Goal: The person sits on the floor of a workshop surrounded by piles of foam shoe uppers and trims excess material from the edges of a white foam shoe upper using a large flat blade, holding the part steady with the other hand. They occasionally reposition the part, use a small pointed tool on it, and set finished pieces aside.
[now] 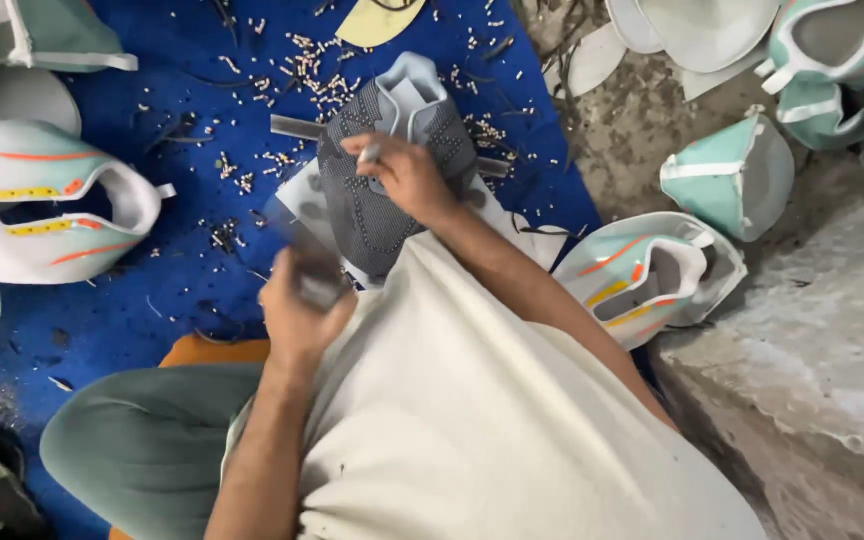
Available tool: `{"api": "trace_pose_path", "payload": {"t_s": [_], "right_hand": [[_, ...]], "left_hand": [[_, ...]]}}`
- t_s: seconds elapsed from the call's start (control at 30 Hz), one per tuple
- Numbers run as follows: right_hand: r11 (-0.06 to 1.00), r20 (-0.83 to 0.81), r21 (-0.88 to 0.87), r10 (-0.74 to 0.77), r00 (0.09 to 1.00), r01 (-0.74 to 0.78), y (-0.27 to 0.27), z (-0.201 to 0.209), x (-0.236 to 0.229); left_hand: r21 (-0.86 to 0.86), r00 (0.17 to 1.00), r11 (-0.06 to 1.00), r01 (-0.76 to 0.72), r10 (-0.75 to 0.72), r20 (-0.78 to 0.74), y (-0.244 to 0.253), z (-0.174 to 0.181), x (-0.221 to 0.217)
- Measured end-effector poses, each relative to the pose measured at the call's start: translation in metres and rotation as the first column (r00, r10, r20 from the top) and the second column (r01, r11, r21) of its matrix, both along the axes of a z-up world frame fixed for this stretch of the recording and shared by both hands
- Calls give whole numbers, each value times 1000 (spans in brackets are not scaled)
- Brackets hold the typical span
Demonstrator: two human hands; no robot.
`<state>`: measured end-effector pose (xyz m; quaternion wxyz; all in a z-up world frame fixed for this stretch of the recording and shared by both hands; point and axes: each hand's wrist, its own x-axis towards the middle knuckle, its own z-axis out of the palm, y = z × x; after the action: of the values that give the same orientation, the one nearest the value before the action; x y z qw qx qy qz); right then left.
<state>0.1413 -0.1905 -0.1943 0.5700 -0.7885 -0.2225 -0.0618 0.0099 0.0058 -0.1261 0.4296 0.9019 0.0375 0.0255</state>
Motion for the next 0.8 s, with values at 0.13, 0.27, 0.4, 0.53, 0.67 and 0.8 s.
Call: {"api": "trace_pose_path", "payload": {"t_s": [0.13, 0.27, 0.4, 0.53, 0.67, 0.8], "right_hand": [[898, -421, -411, -338, 842, 155, 1, -41, 24], [800, -554, 536, 93, 827, 269, -13, -59, 37], [957, -282, 236, -99, 954, 169, -5, -57, 31], [998, 62, 42, -54, 997, 51, -4, -30, 18], [924, -467, 279, -106, 878, 260, -15, -52, 50], [829, -589, 498, 108, 801, 255, -24, -53, 65]], "left_hand": [[133, 993, 991, 22, -6, -115, -3, 33, 0], [-395, 993, 917, -52, 88, 75, -14, 105, 0], [-312, 921, 950, 11, 112, 374, -7, 52, 9], [-177, 937, 974, 139, -72, 342, 3, -10, 12], [4, 999, 1000, 28, -28, -23, -7, 40, 9], [-121, 976, 993, -6, 32, 217, -15, 102, 11]]}}
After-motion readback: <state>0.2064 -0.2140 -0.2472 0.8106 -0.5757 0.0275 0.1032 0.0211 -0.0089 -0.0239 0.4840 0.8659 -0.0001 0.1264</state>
